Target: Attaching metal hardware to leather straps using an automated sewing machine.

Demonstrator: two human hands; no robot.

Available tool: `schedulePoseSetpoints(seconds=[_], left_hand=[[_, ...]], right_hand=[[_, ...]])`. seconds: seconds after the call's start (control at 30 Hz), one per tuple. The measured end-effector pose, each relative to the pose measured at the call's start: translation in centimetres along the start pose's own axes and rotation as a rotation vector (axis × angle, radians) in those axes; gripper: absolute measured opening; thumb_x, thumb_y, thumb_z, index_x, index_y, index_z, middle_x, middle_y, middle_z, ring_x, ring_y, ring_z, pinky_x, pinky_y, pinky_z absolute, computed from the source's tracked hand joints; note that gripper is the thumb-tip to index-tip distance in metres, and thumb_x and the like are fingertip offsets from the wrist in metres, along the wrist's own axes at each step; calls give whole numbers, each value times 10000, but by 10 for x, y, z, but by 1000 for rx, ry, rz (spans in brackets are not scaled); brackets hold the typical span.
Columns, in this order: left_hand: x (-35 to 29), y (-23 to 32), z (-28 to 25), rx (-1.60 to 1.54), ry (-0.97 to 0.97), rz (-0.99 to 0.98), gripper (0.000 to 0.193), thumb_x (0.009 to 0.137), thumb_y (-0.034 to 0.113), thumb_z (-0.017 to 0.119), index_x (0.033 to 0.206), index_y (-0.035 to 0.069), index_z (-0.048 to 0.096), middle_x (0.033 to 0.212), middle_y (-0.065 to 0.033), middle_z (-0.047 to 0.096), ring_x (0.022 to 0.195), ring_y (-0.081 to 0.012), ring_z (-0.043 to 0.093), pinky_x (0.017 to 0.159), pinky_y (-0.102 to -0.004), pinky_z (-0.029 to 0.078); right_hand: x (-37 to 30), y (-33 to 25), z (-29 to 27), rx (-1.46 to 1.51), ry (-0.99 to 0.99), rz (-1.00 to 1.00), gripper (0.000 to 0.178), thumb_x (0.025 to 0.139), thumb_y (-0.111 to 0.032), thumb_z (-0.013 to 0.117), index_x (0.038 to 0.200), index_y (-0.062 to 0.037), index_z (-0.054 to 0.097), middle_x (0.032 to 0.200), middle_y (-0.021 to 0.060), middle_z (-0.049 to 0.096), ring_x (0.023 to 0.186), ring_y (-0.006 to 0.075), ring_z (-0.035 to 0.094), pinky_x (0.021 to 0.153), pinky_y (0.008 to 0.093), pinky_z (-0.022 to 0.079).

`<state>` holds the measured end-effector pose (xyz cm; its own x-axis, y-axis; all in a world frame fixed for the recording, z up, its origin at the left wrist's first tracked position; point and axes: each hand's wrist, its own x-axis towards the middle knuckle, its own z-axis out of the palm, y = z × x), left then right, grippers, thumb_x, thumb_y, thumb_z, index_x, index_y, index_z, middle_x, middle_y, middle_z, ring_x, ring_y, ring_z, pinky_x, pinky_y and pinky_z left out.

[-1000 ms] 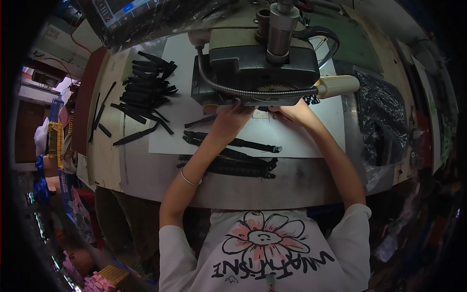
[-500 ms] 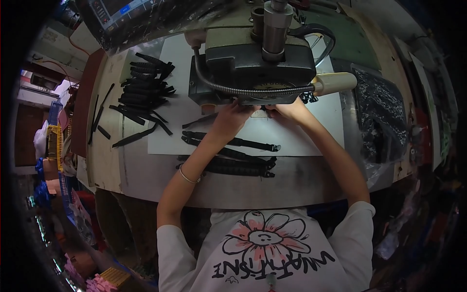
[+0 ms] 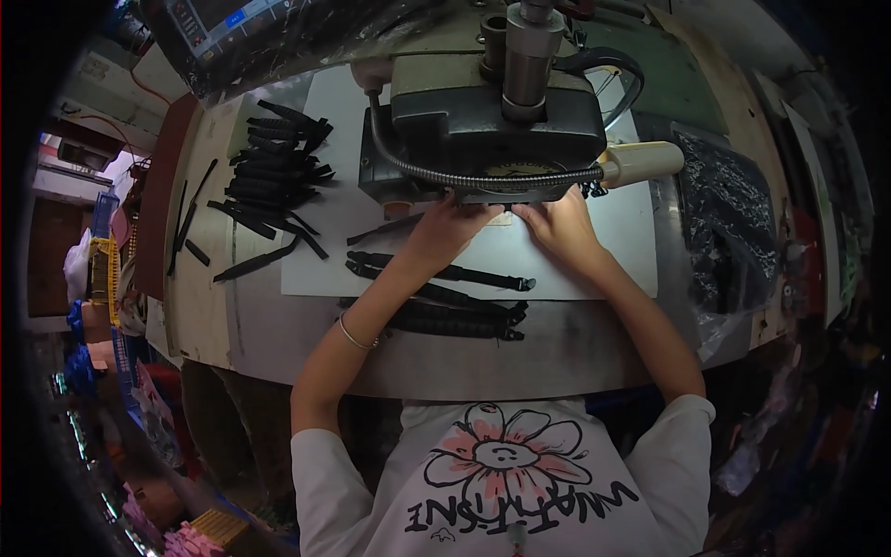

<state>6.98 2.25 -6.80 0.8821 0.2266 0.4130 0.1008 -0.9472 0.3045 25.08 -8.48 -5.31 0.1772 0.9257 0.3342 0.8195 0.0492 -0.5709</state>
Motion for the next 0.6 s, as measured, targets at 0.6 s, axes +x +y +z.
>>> schedulePoseSetpoints(seconds=[0.6], left_hand=[[-1, -4, -7, 255, 39, 167, 302, 755, 73, 562, 1051, 84, 619, 969, -58, 611, 953, -243, 577, 769, -318, 491]], right_hand=[[-6, -8, 5, 46, 147, -112, 69, 735, -67, 647, 790, -26, 653, 807, 124, 595, 812, 309, 506, 727, 378, 369]])
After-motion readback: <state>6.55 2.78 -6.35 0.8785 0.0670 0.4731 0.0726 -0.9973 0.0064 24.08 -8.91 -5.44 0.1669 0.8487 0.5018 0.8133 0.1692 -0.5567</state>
